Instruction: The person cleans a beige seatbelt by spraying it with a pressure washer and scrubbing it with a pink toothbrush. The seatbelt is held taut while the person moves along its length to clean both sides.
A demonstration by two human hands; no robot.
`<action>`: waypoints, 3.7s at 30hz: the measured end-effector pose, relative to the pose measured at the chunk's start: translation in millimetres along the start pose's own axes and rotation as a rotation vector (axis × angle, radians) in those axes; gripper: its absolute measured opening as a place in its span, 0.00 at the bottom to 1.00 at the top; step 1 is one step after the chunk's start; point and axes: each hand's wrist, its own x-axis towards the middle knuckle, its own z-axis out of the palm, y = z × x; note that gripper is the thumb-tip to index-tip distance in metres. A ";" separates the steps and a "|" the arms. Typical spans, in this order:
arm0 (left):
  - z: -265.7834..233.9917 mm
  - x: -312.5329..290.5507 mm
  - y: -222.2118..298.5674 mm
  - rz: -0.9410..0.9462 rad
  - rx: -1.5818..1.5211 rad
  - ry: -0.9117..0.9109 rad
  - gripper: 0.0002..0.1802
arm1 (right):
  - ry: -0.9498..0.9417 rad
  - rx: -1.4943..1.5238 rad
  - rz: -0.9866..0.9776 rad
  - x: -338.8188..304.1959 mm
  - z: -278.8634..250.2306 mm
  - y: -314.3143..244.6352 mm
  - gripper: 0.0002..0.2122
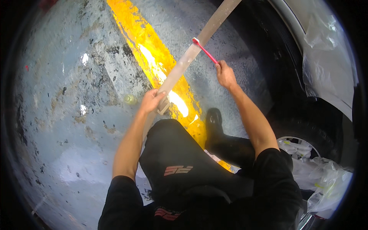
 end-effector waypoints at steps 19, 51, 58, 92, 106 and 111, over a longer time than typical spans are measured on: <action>12.4 24.3 -33.7 -0.033 0.612 0.423 0.21 | -0.236 -0.143 -0.155 -104.4 90.3 -43.4 0.15; 5.0 12.0 -32.3 -0.213 0.547 0.316 0.24 | -0.118 -0.052 -0.068 -131.5 82.3 -62.7 0.14; 6.0 9.3 -40.3 -0.209 0.599 0.368 0.24 | -0.140 0.002 0.013 -131.2 70.6 -61.3 0.14; -1.6 25.8 -43.6 -0.328 0.530 0.279 0.26 | -0.157 -0.086 -0.058 -109.8 69.4 -79.9 0.14; -6.4 34.4 -58.4 -0.320 0.512 0.266 0.27 | -0.418 -0.341 -0.169 -109.4 54.1 -64.2 0.14; -0.5 22.7 -45.1 -0.252 0.601 0.353 0.27 | 0.134 0.157 -0.103 -91.1 20.7 -77.9 0.13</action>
